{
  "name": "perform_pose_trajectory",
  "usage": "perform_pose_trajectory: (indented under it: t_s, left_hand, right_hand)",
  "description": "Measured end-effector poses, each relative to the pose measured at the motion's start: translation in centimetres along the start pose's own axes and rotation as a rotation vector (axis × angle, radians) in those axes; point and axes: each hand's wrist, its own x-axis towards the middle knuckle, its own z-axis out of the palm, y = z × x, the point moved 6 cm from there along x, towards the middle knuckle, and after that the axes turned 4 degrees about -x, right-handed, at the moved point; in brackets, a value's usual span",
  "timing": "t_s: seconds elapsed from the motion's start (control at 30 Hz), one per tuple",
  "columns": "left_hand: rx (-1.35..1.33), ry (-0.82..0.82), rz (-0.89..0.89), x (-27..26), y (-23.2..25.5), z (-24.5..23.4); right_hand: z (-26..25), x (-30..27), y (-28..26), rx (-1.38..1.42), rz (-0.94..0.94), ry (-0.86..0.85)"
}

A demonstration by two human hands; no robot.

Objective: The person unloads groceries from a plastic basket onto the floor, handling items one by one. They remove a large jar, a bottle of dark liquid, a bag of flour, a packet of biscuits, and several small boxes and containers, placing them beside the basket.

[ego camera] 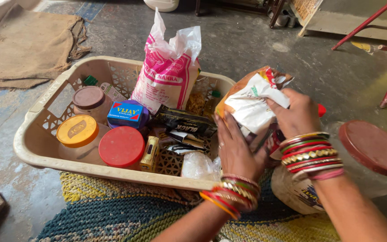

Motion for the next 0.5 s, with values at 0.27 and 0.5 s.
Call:
perform_pose_trajectory:
  t_s: [0.27,0.5]
  left_hand:
    - [-0.055,-0.14,0.042,-2.8,-0.8,3.9]
    - [-0.026,-0.199,0.247,-4.2,1.8,6.2]
  right_hand:
    - [-6.1,-1.1,0.8,-0.197,-0.008,0.105]
    - [-9.4,-2.0,2.3,-0.25,0.096,0.039]
